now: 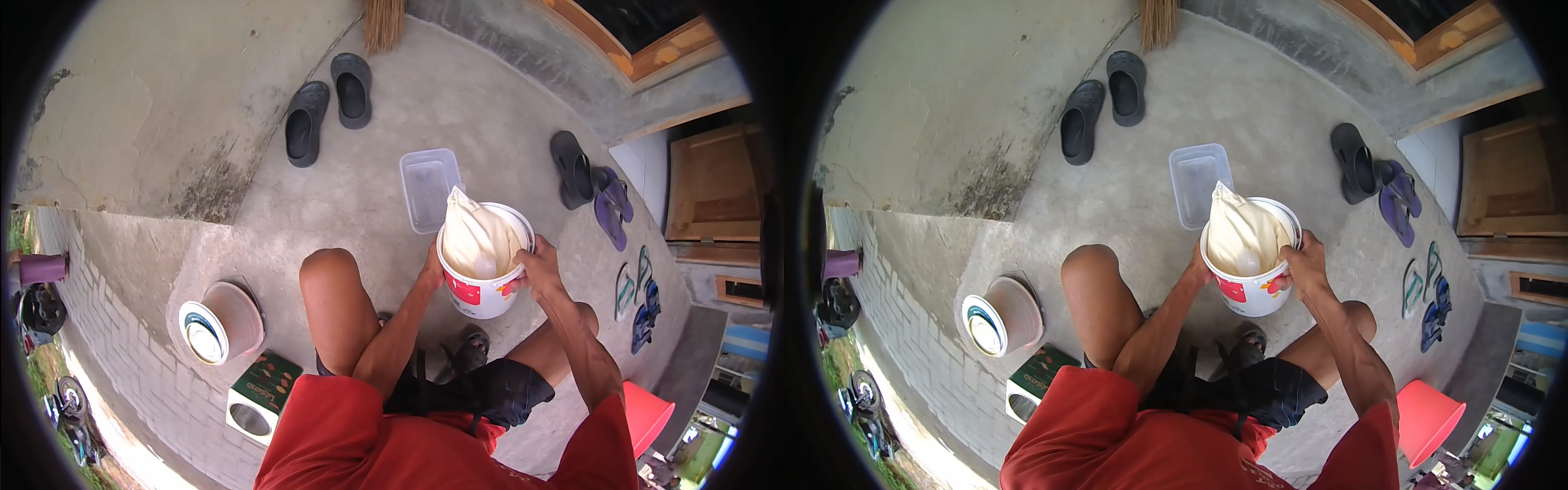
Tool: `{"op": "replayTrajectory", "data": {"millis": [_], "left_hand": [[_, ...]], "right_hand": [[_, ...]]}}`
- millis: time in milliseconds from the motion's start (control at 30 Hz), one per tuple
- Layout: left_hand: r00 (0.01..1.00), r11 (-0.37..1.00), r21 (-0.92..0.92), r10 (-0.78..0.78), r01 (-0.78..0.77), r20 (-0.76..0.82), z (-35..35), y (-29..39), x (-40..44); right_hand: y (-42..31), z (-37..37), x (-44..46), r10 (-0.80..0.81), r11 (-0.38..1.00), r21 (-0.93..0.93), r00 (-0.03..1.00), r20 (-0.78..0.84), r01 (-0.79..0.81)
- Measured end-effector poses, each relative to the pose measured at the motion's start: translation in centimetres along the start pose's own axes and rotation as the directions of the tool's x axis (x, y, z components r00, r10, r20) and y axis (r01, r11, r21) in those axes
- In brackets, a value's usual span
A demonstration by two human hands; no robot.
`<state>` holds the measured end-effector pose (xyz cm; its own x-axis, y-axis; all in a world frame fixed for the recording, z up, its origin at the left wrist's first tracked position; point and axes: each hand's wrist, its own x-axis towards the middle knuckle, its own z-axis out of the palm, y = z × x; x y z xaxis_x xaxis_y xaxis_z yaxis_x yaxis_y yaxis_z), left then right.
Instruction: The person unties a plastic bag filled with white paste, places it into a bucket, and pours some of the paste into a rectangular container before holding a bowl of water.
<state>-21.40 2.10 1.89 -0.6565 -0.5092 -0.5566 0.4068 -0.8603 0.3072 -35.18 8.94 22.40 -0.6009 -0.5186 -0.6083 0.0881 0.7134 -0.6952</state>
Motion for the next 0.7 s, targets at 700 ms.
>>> {"op": "replayTrajectory", "data": {"millis": [700], "left_hand": [[0.997,0.997,0.023,-0.067,0.068,-0.031,3.0,3.4,-2.6]], "right_hand": [[-2.7,0.7,0.9,0.068,0.992,-0.110,0.998,-0.006,-0.068]]}}
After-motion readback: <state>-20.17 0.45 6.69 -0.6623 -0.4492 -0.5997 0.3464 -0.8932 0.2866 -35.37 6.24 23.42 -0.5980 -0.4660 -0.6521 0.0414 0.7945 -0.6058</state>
